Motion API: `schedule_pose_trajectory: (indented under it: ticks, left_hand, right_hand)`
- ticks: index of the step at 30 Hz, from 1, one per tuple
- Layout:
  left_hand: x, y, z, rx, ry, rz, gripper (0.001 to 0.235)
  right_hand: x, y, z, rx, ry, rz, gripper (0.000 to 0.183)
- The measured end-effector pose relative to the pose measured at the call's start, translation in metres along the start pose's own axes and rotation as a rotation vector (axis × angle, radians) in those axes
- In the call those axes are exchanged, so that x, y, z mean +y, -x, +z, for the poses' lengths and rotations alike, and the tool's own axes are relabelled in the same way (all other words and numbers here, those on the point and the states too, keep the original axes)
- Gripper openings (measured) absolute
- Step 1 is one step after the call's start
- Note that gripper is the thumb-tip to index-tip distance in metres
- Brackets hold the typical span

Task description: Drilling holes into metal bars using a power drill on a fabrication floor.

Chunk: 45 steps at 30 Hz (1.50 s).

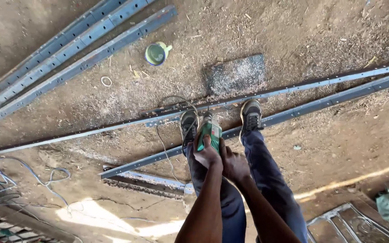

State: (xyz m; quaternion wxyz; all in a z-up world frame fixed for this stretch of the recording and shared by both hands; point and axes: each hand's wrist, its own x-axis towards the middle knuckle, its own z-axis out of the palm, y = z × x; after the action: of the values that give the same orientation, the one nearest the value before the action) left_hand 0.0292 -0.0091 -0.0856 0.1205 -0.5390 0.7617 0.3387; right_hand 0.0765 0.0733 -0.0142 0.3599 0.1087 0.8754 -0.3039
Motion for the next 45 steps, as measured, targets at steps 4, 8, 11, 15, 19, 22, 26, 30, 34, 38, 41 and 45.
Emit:
schedule_pose_trajectory:
  ticks: [4, 8, 11, 15, 19, 22, 26, 30, 34, 38, 41, 45]
  left_hand:
    - [0.004, -0.012, 0.008, -0.017, -0.024, 0.06, 0.035]
    - [0.014, -0.013, 0.001, -0.037, 0.008, 0.062, 0.033]
    - [0.012, -0.006, -0.005, -0.036, 0.001, 0.068, 0.033]
    - [0.012, -0.001, -0.005, -0.03, 0.04, 0.043, 0.034]
    - [0.037, 0.006, -0.013, -0.039, 0.031, 0.059, 0.033]
    - [0.031, -0.003, -0.018, -0.049, 0.008, 0.064, 0.033]
    - [0.016, -0.018, -0.014, -0.069, 0.029, 0.065, 0.03]
    - [0.001, -0.028, -0.007, -0.089, 0.067, 0.043, 0.027]
    - [0.035, 0.0, -0.018, -0.05, 0.012, 0.015, 0.032]
    - [0.034, 0.001, -0.01, -0.047, -0.015, -0.006, 0.034]
    - [0.034, -0.002, -0.013, -0.042, -0.035, -0.017, 0.034]
    - [0.029, -0.001, -0.012, -0.044, -0.041, 0.0, 0.035]
  right_hand:
    - [-0.011, 0.001, 0.003, 0.001, -0.062, 0.012, 0.093]
    - [-0.019, 0.001, 0.006, 0.0, -0.071, 0.009, 0.092]
    - [-0.016, 0.006, 0.013, -0.005, -0.07, 0.015, 0.091]
    - [-0.011, 0.005, 0.014, -0.004, -0.04, 0.016, 0.09]
    - [-0.017, 0.0, 0.02, 0.01, -0.102, 0.041, 0.088]
    - [-0.024, 0.0, 0.021, -0.048, -0.109, 0.071, 0.087]
    - [-0.029, -0.002, 0.02, -0.091, -0.101, 0.097, 0.092]
    - [-0.033, -0.003, 0.014, -0.089, -0.077, 0.094, 0.089]
    - [-0.025, -0.001, 0.014, -0.153, -0.184, 0.145, 0.095]
    - [-0.022, -0.003, 0.002, -0.12, -0.093, 0.152, 0.094]
    - [-0.032, -0.004, -0.006, -0.089, -0.105, 0.135, 0.091]
    - [-0.019, -0.002, 0.021, -0.09, -0.058, 0.141, 0.096]
